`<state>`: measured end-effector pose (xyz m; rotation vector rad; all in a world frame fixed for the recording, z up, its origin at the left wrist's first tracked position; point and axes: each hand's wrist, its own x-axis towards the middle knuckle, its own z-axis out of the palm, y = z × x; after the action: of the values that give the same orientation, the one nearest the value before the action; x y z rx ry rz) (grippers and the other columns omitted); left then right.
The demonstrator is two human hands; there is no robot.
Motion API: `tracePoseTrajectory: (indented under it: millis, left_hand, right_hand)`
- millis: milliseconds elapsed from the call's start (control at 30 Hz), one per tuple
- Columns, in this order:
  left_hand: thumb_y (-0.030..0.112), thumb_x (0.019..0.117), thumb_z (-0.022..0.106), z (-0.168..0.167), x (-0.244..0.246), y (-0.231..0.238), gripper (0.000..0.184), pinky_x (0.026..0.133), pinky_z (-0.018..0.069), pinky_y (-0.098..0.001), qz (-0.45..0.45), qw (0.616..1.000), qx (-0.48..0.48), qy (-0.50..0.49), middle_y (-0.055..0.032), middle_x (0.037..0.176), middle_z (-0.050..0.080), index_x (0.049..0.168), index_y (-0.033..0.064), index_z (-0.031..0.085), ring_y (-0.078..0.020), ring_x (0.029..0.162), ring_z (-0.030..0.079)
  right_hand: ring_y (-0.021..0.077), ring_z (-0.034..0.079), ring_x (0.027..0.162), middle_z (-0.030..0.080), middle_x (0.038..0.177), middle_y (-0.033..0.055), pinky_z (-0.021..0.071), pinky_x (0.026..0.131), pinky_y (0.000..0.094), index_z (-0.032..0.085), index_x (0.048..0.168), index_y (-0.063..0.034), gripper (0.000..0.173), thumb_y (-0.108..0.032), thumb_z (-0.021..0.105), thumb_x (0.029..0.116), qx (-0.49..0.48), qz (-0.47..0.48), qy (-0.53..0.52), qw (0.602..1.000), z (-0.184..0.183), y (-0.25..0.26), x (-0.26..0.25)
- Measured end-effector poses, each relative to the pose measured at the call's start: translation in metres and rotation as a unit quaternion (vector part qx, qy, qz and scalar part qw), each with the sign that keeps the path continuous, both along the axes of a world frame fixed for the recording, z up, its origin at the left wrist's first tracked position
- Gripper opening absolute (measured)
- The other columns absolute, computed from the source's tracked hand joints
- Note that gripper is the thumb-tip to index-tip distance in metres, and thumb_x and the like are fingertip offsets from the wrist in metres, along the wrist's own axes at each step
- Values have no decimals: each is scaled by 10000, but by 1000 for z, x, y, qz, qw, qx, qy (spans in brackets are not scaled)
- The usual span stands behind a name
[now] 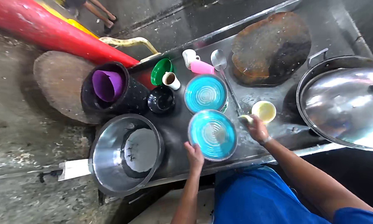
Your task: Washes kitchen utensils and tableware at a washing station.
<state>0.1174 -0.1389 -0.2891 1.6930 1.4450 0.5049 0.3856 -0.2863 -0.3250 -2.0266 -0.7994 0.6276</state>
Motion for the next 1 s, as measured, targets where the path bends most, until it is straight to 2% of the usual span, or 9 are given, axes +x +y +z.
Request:
tracePoseTrajectory:
  millis: [67, 167, 300, 367, 467, 600, 733, 867, 1000]
  left_hand:
    - [141, 1062, 464, -33, 11, -24, 472, 965, 564, -433, 1, 998, -68, -11, -267, 1268, 614, 1465, -77, 353, -277, 1119, 664]
    - [224, 1078, 487, -69, 30, -37, 513, 1003, 545, -485, -16, 992, -112, 57, -265, 1288, 622, 1496, -38, 345, -322, 1164, 656]
    - [302, 1071, 518, -83, 28, -21, 502, 932, 576, -529, -56, 979, -150, 123, -234, 1269, 652, 1488, 41, 420, -336, 1103, 689]
    - [330, 1081, 512, -77, 31, -18, 506, 734, 656, -500, -82, 968, -203, 124, -233, 1239, 649, 1504, 82, 386, -319, 922, 748]
    - [301, 1096, 483, -78, 37, -23, 511, 705, 659, -487, -90, 960, -247, 97, -250, 1231, 636, 1523, 71, 320, -323, 878, 752]
    - [197, 1103, 418, -90, 31, -26, 468, 726, 651, -502, -96, 965, -237, 63, -259, 1246, 632, 1532, 39, 313, -331, 913, 742]
    - [242, 1118, 402, -84, 34, -26, 428, 679, 652, -481, -78, 961, -260, 46, -237, 1193, 648, 1508, 76, 339, -313, 839, 746]
    - [210, 1109, 417, -89, 30, -25, 439, 686, 647, -468, -80, 967, -240, 15, -223, 1173, 657, 1509, 46, 345, -287, 828, 739]
    - [264, 1125, 362, -98, 26, -30, 413, 648, 643, -485, -59, 969, -238, -38, -227, 1155, 671, 1497, 84, 387, -315, 797, 737]
  right_hand:
    - [369, 519, 1362, 605, 1402, 181, 411, 1160, 545, 660, 1324, -68, 369, -195, 667, 977, -54, 71, -89, 992, -24, 34, -17]
    - [358, 131, 1591, 277, 1693, 117, 119, 1284, 594, 472, 1545, -151, 589, -381, 576, 1013, -76, 264, -175, 946, -64, 52, -65]
    - [299, 131, 1599, 294, 1694, 63, 125, 1298, 546, 506, 1532, -180, 593, -126, 621, 953, -90, 504, -187, 838, -82, 1, -26]
    - [305, 134, 1599, 280, 1699, 76, 143, 1293, 550, 484, 1545, -143, 561, -103, 568, 992, -126, 407, -253, 869, -72, 5, 4]
    - [403, 61, 1593, 196, 1717, 138, 78, 1260, 656, 383, 1590, -72, 622, -261, 554, 1023, -122, 263, -291, 912, -71, 58, -29]
    - [326, 133, 1597, 276, 1697, 104, 117, 1292, 571, 434, 1564, -95, 578, -334, 535, 1047, -54, 428, -264, 863, -86, 61, -60]
    - [356, 106, 1596, 260, 1704, 95, 57, 1266, 646, 359, 1610, -129, 561, -260, 445, 1071, -105, 271, -271, 918, -70, 78, -39]
    - [323, 78, 1605, 221, 1716, 103, 77, 1294, 566, 328, 1622, -124, 628, -193, 525, 1030, -62, 417, -263, 868, -87, 79, -67]
    - [375, 63, 1598, 216, 1719, 88, 55, 1266, 651, 325, 1626, -155, 594, -227, 447, 1050, -103, 274, -286, 913, -84, 92, -46]
